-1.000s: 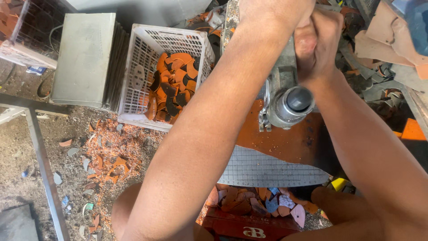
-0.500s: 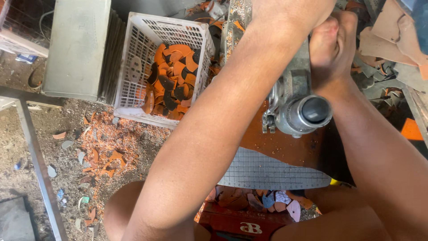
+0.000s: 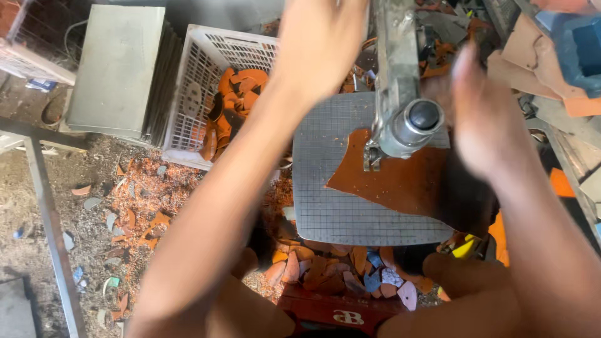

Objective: The person uses a band saw to cut orange and black rubber-like material into curved shapes. They guide the material through the blade, rotate it to follow the cut line, and place finished pieces into a nearby white crate.

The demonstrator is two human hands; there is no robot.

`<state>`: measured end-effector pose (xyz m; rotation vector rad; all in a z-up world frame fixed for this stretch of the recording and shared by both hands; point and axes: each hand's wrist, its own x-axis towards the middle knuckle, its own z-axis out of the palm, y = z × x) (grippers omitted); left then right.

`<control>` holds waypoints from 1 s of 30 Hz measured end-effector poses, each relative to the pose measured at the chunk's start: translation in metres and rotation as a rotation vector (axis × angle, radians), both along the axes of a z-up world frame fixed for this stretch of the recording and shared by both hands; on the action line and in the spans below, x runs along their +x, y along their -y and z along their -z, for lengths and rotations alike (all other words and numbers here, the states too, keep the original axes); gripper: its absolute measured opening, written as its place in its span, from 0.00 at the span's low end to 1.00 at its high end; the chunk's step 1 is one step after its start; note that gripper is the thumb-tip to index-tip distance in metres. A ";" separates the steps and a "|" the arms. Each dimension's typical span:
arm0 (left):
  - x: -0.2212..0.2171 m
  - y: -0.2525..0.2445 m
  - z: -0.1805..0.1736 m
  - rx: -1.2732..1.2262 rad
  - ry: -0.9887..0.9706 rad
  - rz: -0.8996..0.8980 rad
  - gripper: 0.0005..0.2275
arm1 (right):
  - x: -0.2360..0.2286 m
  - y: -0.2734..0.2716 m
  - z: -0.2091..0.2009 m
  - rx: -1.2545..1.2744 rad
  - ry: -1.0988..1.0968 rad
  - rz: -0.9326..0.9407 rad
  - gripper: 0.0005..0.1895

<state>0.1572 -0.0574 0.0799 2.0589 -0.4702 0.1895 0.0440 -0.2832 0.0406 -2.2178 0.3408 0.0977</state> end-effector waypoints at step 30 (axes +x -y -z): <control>-0.132 -0.053 0.086 0.628 0.376 0.290 0.17 | -0.062 0.022 0.076 -0.856 0.025 -0.628 0.31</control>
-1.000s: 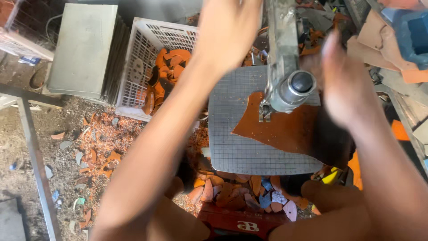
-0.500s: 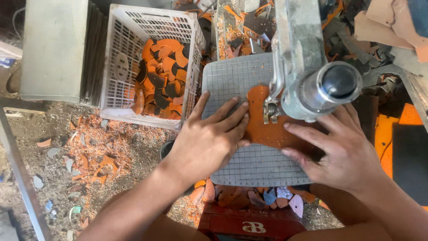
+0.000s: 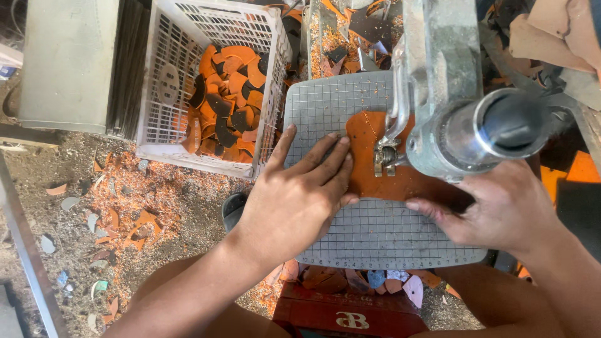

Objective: The person uses a band saw to cut orange and black rubber-like material into curved shapes. They guide the material through the blade, rotate it to follow the cut line, and place finished pieces into a nearby white crate.

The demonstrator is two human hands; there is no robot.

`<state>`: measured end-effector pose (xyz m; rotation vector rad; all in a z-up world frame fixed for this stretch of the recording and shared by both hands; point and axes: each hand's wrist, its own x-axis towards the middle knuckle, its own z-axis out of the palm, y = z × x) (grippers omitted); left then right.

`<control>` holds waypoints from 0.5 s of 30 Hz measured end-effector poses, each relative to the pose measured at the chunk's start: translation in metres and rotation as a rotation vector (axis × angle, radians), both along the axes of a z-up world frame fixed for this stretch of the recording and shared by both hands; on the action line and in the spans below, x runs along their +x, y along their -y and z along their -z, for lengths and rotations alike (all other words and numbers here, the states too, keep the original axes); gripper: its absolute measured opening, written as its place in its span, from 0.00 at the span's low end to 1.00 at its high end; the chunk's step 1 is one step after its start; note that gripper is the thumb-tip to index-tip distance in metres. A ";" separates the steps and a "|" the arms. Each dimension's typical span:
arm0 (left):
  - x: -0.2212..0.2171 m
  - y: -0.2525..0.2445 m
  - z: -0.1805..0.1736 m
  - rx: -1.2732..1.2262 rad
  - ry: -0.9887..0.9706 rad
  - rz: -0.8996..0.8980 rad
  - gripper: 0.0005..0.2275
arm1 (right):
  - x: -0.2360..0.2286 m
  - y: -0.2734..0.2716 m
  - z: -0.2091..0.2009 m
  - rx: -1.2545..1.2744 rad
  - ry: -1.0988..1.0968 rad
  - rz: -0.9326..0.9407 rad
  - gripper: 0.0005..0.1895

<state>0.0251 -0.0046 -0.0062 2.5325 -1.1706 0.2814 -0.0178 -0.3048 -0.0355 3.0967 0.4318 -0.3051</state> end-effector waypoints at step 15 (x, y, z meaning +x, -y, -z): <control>-0.010 0.006 0.003 -0.018 -0.054 -0.094 0.19 | 0.043 0.017 -0.002 0.513 0.224 -0.332 0.24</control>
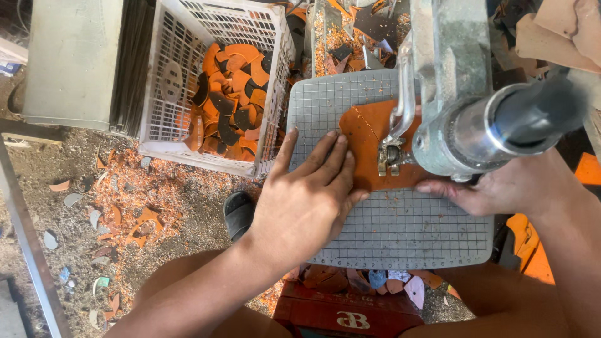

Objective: The person uses a band saw to cut orange and black rubber-like material into curved shapes. They guide the material through the blade, rotate it to follow the cut line, and place finished pieces into a nearby white crate.

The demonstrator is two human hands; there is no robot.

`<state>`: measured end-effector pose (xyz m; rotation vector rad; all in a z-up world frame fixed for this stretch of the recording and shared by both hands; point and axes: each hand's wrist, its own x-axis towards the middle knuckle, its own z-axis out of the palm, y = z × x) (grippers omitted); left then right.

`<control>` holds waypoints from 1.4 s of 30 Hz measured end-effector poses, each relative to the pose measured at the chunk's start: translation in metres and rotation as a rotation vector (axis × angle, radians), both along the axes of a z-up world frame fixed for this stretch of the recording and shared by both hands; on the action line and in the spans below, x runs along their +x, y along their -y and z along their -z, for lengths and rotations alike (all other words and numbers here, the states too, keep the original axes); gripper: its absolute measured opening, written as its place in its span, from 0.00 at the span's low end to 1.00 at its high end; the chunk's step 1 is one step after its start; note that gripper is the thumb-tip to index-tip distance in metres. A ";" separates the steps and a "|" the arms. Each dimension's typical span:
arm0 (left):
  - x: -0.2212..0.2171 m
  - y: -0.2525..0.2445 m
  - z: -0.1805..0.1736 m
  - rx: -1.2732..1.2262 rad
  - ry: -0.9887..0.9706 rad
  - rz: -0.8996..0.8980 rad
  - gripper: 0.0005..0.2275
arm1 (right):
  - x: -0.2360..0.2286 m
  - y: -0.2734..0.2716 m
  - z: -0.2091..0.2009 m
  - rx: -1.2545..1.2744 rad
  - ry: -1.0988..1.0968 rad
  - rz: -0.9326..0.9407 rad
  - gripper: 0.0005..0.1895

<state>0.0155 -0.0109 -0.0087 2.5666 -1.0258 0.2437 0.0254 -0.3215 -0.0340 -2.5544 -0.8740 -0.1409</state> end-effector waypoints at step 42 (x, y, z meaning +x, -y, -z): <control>0.010 -0.003 -0.008 0.026 0.078 -0.015 0.10 | 0.073 0.008 0.011 -0.132 -0.319 0.029 0.15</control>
